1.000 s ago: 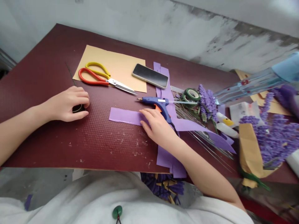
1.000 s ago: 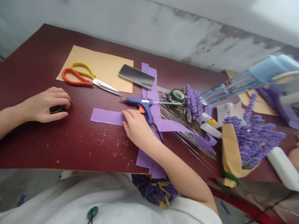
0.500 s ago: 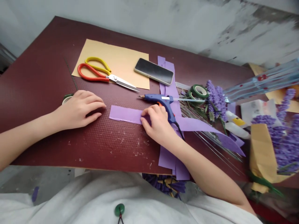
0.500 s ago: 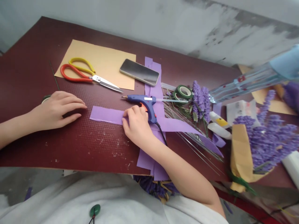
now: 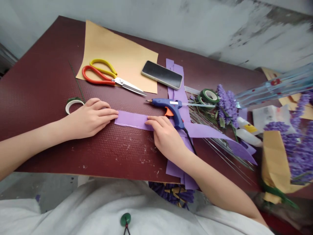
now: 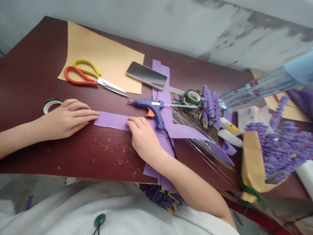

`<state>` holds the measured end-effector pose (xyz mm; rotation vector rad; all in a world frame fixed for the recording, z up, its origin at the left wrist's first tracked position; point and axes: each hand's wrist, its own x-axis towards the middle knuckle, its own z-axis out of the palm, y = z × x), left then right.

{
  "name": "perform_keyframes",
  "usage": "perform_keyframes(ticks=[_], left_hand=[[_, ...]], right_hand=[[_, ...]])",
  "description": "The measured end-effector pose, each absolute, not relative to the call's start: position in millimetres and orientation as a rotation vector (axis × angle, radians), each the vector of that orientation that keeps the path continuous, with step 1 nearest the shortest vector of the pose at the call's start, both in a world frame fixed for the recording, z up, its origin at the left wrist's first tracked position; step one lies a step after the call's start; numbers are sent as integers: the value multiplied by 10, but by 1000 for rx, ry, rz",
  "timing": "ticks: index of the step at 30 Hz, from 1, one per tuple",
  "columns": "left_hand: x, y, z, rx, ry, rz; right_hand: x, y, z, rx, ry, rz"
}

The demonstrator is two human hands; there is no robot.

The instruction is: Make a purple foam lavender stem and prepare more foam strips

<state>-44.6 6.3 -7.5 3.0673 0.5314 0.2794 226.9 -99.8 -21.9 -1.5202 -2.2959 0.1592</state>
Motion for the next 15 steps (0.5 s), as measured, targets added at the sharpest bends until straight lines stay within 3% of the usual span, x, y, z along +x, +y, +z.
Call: perform_keyframes(ticks=[15], left_hand=[[-419, -36, 41, 3016, 457, 264]], right_hand=[[2266, -996, -277, -1682, -2272, 96]])
